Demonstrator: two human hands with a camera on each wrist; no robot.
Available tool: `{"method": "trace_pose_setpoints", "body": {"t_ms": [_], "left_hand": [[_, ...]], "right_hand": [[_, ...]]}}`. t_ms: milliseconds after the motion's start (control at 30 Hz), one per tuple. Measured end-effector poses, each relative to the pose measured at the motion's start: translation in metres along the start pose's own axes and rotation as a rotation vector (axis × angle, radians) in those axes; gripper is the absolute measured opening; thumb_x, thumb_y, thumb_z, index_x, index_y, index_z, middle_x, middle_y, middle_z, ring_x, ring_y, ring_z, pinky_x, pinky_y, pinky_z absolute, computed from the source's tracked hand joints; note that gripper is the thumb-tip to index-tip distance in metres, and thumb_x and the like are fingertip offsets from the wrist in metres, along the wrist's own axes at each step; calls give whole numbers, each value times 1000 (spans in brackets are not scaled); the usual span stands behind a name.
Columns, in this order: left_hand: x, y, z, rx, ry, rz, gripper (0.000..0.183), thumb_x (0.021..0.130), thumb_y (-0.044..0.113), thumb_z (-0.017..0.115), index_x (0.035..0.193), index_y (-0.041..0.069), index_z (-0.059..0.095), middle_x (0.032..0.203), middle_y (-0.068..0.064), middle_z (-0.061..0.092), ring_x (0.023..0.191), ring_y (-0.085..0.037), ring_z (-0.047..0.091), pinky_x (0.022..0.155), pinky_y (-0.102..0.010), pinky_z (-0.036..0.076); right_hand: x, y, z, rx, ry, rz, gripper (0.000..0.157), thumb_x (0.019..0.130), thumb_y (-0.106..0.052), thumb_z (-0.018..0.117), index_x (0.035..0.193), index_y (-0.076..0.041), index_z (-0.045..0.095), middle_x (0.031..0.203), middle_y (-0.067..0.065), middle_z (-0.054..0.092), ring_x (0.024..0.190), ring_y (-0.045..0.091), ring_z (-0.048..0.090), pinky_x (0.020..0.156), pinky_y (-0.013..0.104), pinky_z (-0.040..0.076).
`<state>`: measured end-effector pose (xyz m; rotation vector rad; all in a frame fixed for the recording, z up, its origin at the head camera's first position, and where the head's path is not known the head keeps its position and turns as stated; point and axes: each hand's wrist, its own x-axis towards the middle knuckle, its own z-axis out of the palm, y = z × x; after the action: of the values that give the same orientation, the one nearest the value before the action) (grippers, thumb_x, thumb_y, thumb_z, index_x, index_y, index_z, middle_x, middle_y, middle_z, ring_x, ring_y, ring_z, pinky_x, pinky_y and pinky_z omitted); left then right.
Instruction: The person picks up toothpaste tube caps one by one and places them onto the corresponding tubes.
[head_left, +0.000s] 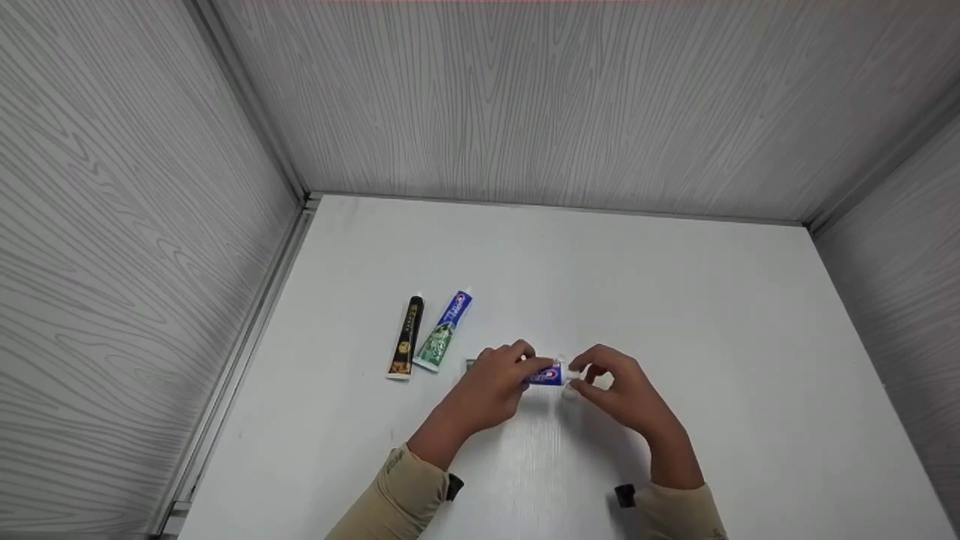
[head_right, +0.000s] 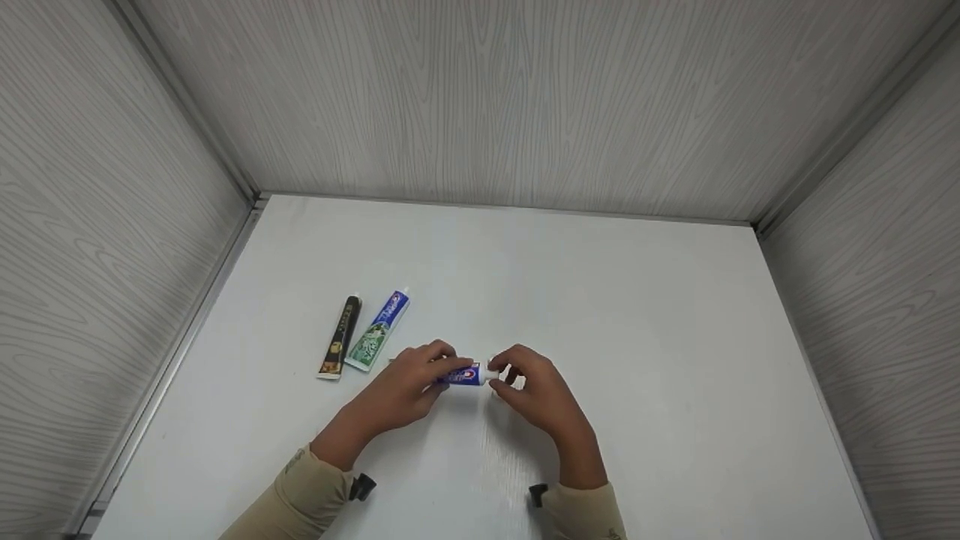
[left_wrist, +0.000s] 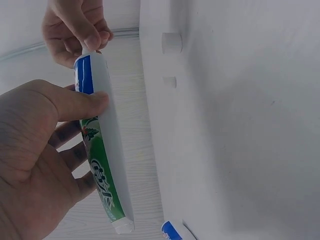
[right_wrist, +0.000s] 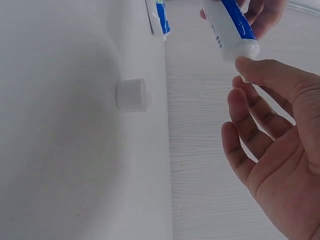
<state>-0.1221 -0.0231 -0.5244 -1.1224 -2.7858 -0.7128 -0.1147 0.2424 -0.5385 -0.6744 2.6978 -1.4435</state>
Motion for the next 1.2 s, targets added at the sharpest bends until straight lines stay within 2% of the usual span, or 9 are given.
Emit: {"method": "trace_pose_setpoints", "body": {"t_ms": [367, 733, 1000, 1200], "left_hand": [[-2, -1, 0, -9, -19, -14, 47, 101, 9, 71, 144, 27, 65, 126, -1, 65, 109, -18, 65, 95, -41, 55], [-3, -2, 3, -17, -28, -22, 48, 101, 9, 70, 146, 26, 65, 127, -1, 65, 109, -18, 65, 98, -41, 55], [-2, -5, 5, -9, -16, -16, 47, 101, 8, 70, 144, 26, 66, 126, -1, 65, 109, -18, 65, 96, -41, 55], [-3, -11, 6, -19, -2, -27, 44, 102, 7, 68, 143, 24, 67, 126, -3, 65, 106, -20, 65, 96, -41, 55]], "right_hand": [[0, 0, 0, 22, -23, 32, 21, 95, -11, 81, 113, -21, 76, 111, -4, 74, 90, 14, 67, 87, 36, 56], [-1, 2, 1, -23, -24, 55, 22, 96, -15, 80, 114, -25, 76, 112, -7, 74, 93, 14, 66, 86, 32, 55], [0, 3, 3, -36, -15, 52, 23, 96, -14, 80, 116, -25, 75, 114, -8, 74, 91, 11, 68, 89, 44, 58], [0, 6, 2, -40, -12, 52, 22, 98, -15, 78, 119, -22, 74, 116, -8, 73, 95, 11, 69, 92, 39, 57]]}}
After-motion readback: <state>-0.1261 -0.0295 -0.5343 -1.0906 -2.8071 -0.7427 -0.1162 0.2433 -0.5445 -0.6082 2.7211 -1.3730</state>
